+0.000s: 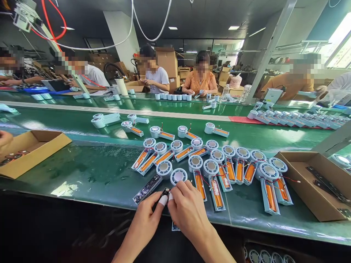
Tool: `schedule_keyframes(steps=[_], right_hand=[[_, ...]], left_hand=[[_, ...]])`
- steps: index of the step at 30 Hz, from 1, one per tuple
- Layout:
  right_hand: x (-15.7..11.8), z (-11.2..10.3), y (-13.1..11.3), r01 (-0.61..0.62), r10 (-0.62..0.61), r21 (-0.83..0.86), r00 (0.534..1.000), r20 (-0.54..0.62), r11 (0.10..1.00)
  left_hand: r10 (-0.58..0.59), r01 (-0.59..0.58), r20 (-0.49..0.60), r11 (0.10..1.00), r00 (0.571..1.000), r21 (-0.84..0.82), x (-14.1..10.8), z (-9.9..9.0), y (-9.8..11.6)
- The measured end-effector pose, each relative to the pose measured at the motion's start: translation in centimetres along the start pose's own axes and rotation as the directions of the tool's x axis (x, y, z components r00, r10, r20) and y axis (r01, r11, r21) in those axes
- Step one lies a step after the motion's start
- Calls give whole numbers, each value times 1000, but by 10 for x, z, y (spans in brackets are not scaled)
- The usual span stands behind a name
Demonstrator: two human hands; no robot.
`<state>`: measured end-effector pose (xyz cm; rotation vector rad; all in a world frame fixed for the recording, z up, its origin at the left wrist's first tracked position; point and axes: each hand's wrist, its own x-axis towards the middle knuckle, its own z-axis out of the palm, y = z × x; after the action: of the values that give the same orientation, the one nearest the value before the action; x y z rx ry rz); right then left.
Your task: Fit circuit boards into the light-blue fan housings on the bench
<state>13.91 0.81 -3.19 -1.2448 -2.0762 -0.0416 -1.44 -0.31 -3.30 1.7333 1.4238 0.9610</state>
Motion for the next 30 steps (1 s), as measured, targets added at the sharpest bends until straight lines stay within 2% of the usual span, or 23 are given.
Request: schedule_keyframes(steps=[4, 9, 15, 24, 30], right_hand=[[-1, 3, -5, -70, 70, -14, 998, -6, 997], [-2, 7, -9, -116, 117, 19, 993, -23, 993], [-2, 8, -9, -132, 134, 39, 990, -42, 990], [-1, 12, -12, -158, 158, 0, 986, -52, 987], [0, 4, -5, -133, 126, 91, 989, 75, 987]], left_hand=[[82, -80, -46, 996, 996, 45, -1, 2, -1], [120, -109, -107, 989, 987, 102, -3, 2, -2], [128, -115, -87, 983, 988, 144, -4, 1, -4], [214, -185, -42, 916, 976, 355, -10, 5, -12], [231, -241, 76, 954, 970, 180, 0, -9, -10]])
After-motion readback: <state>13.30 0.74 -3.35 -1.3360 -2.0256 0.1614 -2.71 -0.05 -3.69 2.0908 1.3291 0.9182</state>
